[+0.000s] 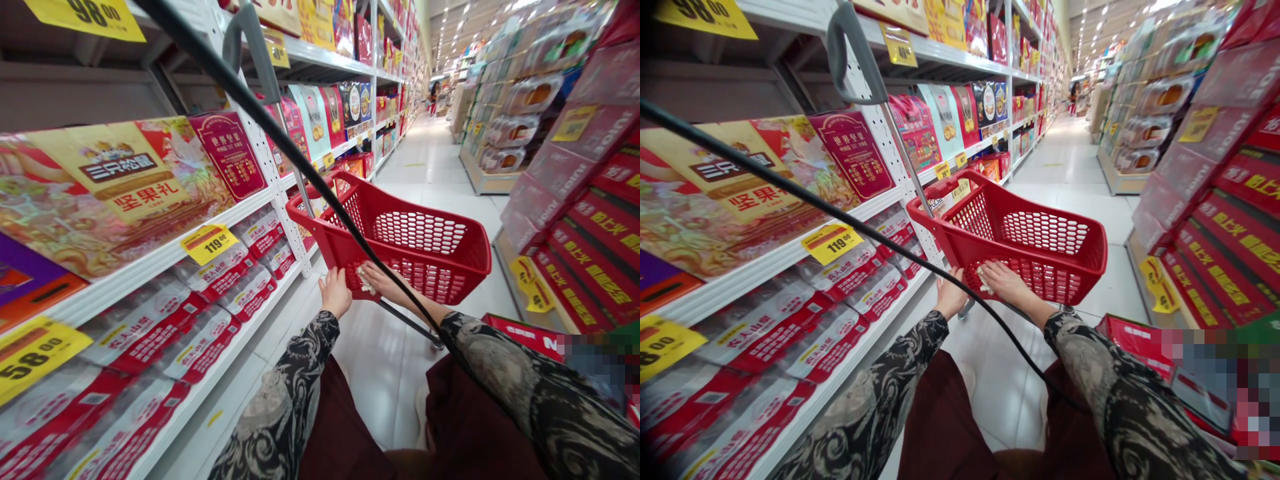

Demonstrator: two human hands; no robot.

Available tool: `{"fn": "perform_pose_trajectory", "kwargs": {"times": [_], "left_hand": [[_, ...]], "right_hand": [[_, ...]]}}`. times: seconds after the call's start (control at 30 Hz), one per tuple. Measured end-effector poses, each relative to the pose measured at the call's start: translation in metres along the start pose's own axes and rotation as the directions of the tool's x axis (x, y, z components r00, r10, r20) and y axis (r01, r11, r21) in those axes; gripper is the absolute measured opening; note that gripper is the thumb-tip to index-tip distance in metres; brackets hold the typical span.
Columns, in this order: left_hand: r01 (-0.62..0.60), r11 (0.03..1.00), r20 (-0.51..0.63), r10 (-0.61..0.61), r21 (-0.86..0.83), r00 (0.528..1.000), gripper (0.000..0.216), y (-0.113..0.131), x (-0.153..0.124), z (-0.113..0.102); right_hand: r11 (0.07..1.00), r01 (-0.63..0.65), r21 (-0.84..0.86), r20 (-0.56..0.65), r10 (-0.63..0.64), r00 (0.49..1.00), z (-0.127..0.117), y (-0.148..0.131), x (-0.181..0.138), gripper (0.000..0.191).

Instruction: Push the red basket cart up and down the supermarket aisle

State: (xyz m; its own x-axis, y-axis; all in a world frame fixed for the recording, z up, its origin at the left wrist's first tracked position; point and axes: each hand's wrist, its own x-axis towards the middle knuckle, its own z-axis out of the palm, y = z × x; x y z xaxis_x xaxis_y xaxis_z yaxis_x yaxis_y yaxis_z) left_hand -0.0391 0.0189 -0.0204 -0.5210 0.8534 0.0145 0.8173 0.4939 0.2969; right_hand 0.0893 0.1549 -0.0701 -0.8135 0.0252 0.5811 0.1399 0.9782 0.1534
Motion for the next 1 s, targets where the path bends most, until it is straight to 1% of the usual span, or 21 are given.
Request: {"fn": "perform_pose_trajectory", "kwargs": {"times": [0.1, 0.17, 0.23, 0.3, 0.37, 0.43, 0.5, 0.57, 0.67, 0.73, 0.8, 0.83, 0.9, 1.0], "left_hand": [[0.028, 0.999, -0.040, -0.028, 0.019, 0.999, 0.059, -0.003, 0.006, -0.007], [0.021, 0.999, -0.065, -0.019, 0.033, 0.998, 0.060, -0.004, 0.008, -0.012], [0.011, 0.999, -0.076, -0.007, 0.047, 0.997, 0.062, -0.004, 0.009, -0.015], [0.009, 0.998, -0.072, -0.005, 0.055, 0.997, 0.064, -0.006, 0.008, -0.016], [0.010, 0.998, -0.055, -0.007, 0.057, 0.998, 0.065, -0.008, 0.006, -0.015], [0.014, 0.998, -0.039, -0.012, 0.060, 0.999, 0.065, -0.013, 0.005, -0.013], [0.023, 0.997, -0.036, -0.021, 0.070, 0.999, 0.066, -0.019, 0.006, -0.012], [0.040, 0.996, -0.051, -0.036, 0.080, 0.998, 0.064, -0.024, 0.009, -0.012], [0.072, 0.994, -0.103, -0.064, 0.081, 0.993, 0.060, -0.031, 0.014, -0.018], [0.087, 0.992, -0.135, -0.075, 0.088, 0.988, 0.061, -0.034, 0.016, -0.023], [0.091, 0.990, -0.140, -0.077, 0.103, 0.987, 0.065, -0.036, 0.015, -0.028], [0.091, 0.990, -0.133, -0.076, 0.109, 0.988, 0.067, -0.037, 0.014, -0.029], [0.092, 0.990, -0.116, -0.079, 0.110, 0.990, 0.069, -0.039, 0.012, -0.030], [0.092, 0.991, -0.109, -0.082, 0.094, 0.991, 0.069, -0.041, 0.012, -0.027]], "right_hand": [[0.999, -0.047, -0.019, -0.057, 0.046, 0.997, -0.010, 0.011, 0.047, 0.050], [0.997, -0.078, -0.028, -0.097, 0.075, 0.992, -0.012, 0.017, 0.069, 0.050], [0.998, -0.063, -0.020, -0.090, 0.061, 0.994, -0.008, 0.018, 0.072, 0.049], [1.000, -0.022, 0.002, -0.034, 0.022, 0.999, 0.003, 0.014, 0.059, 0.049], [1.000, 0.005, 0.018, 0.018, -0.005, 1.000, 0.017, 0.007, 0.037, 0.048], [1.000, 0.017, 0.020, 0.045, -0.017, 0.999, 0.028, 0.000, 0.020, 0.045], [0.999, 0.037, 0.019, 0.054, -0.038, 0.998, 0.033, -0.006, 0.020, 0.040], [0.998, 0.061, 0.018, 0.030, -0.061, 0.998, 0.031, -0.010, 0.039, 0.039], [0.997, 0.074, 0.011, -0.078, -0.073, 0.994, 0.018, -0.010, 0.092, 0.044], [0.999, 0.050, -0.003, -0.131, -0.050, 0.990, 0.009, -0.009, 0.127, 0.048], [0.999, 0.025, -0.024, -0.133, -0.028, 0.991, 0.005, -0.006, 0.149, 0.049], [0.999, 0.023, -0.033, -0.121, -0.027, 0.992, 0.005, -0.006, 0.154, 0.049], [0.998, 0.047, -0.045, -0.074, -0.051, 0.996, 0.010, -0.006, 0.152, 0.046], [0.994, 0.095, -0.051, 0.019, -0.094, 0.995, 0.026, -0.009, 0.130, 0.039]]}}
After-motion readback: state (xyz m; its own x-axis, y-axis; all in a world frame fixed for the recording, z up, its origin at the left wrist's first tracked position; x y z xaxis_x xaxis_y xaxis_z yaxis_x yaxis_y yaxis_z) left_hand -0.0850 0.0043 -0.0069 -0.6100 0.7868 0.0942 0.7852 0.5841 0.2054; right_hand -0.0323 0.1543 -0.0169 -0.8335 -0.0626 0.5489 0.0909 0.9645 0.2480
